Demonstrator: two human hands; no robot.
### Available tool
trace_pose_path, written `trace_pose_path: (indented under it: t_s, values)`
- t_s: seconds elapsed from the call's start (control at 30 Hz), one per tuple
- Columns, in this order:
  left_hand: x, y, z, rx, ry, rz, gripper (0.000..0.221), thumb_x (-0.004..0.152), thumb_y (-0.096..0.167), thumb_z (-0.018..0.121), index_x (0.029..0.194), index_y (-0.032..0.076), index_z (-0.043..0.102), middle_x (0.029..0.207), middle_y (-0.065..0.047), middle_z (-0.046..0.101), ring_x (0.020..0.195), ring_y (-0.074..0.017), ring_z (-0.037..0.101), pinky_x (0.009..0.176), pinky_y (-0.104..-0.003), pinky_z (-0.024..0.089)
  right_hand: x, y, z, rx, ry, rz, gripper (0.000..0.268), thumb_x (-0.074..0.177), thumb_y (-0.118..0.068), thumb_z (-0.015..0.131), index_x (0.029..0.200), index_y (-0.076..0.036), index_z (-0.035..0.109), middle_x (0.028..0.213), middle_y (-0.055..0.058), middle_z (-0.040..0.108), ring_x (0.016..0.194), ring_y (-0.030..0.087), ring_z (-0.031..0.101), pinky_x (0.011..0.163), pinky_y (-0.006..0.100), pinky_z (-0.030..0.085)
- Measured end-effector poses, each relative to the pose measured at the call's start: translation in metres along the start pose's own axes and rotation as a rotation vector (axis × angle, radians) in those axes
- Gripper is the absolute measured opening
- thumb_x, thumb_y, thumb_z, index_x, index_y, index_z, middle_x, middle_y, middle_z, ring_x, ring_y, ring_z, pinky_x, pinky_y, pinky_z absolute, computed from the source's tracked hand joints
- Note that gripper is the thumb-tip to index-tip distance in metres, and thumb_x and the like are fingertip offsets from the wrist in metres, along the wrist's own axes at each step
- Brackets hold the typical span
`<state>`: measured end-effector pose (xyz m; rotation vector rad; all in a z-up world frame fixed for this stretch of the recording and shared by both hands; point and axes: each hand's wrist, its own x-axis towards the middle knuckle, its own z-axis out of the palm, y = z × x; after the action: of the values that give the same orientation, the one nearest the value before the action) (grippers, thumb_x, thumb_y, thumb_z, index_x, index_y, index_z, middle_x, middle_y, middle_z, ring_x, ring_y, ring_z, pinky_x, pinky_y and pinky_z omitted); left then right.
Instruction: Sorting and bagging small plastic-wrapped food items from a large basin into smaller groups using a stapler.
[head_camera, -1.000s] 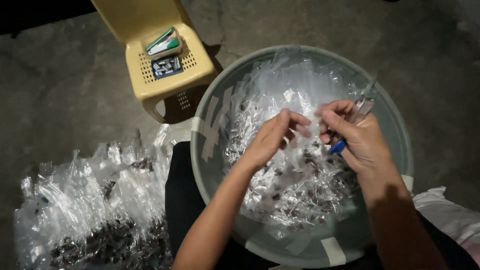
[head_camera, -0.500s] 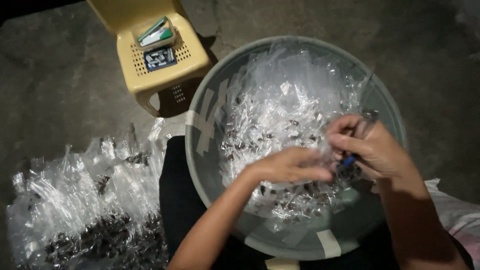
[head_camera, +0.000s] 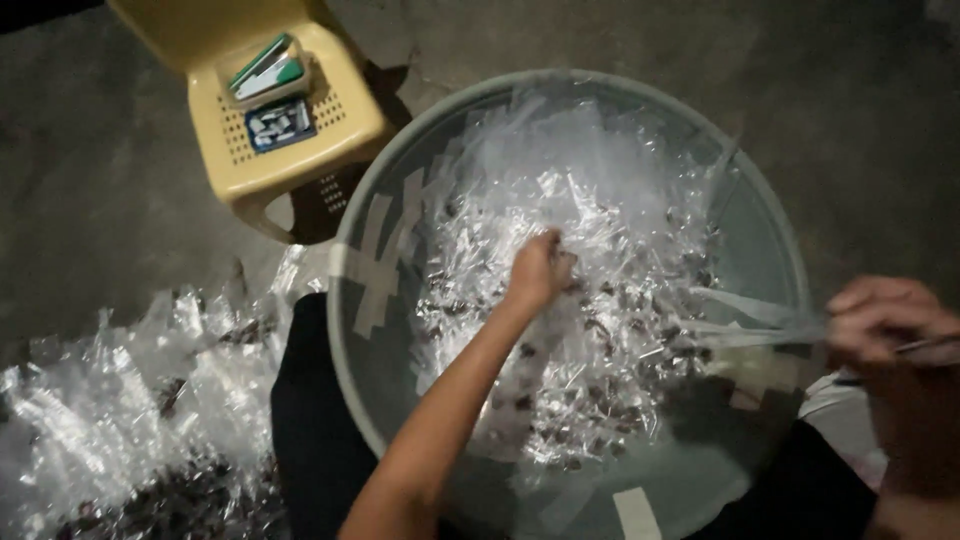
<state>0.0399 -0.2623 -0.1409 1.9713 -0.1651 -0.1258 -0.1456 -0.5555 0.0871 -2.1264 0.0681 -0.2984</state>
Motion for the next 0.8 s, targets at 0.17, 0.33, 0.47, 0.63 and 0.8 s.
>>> trace_pose_path:
  t_s: [0.17, 0.33, 0.47, 0.63, 0.8]
  values:
    - [0.049, -0.038, 0.046, 0.303, 0.024, -0.038, 0.061, 0.081, 0.021, 0.078, 0.133, 0.004, 0.052, 0.126, -0.018, 0.06, 0.116, -0.0356, 0.06, 0.1, -0.044, 0.048, -0.005, -0.014, 0.008, -0.015, 0.017, 0.137, 0.025, 0.084, 0.014, 0.062, 0.104, 0.001, 0.063, 0.131, 0.016, 0.061, 0.095, 0.02, 0.056, 0.078, 0.029, 0.048]
    - [0.043, -0.037, 0.06, 0.547, -0.121, -0.073, 0.024, 0.086, 0.028, 0.075, 0.098, 0.009, 0.066, 0.092, -0.011, 0.071, 0.089, -0.0336, 0.069, 0.079, -0.047, 0.052, -0.004, -0.024, 0.01, 0.008, 0.063, 0.108, 0.018, 0.088, 0.011, 0.067, 0.104, 0.004, 0.061, 0.123, 0.016, 0.065, 0.089, 0.02, 0.063, 0.076, 0.028, 0.056]
    - [0.03, 0.016, 0.011, 0.214, 0.19, 0.08, 0.015, 0.083, 0.027, 0.072, 0.086, 0.013, 0.075, 0.084, -0.007, 0.07, 0.067, -0.0258, 0.058, 0.074, -0.04, 0.047, 0.004, -0.065, 0.026, -0.083, 0.028, 0.124, 0.018, 0.087, 0.009, 0.068, 0.104, 0.005, 0.062, 0.117, 0.016, 0.069, 0.092, 0.023, 0.065, 0.08, 0.033, 0.057]
    - [0.002, 0.089, -0.049, -0.445, 0.051, 0.133, 0.011, 0.091, 0.012, 0.072, 0.097, 0.004, 0.067, 0.095, -0.005, 0.073, 0.091, -0.0161, 0.069, 0.094, -0.03, 0.056, 0.01, -0.088, 0.06, -0.138, 0.079, 0.07, 0.012, 0.086, 0.004, 0.074, 0.096, 0.009, 0.069, 0.1, 0.015, 0.074, 0.076, 0.02, 0.064, 0.068, 0.029, 0.051]
    - [-0.034, 0.145, -0.092, -0.877, -0.102, 0.128, 0.012, 0.091, 0.006, 0.074, 0.094, 0.003, 0.064, 0.09, -0.009, 0.072, 0.078, -0.0158, 0.07, 0.073, -0.028, 0.062, 0.026, -0.116, 0.091, 0.147, -0.087, 0.005, 0.012, 0.092, 0.003, 0.064, 0.1, 0.011, 0.066, 0.082, 0.018, 0.068, 0.058, 0.02, 0.061, 0.048, 0.026, 0.05]
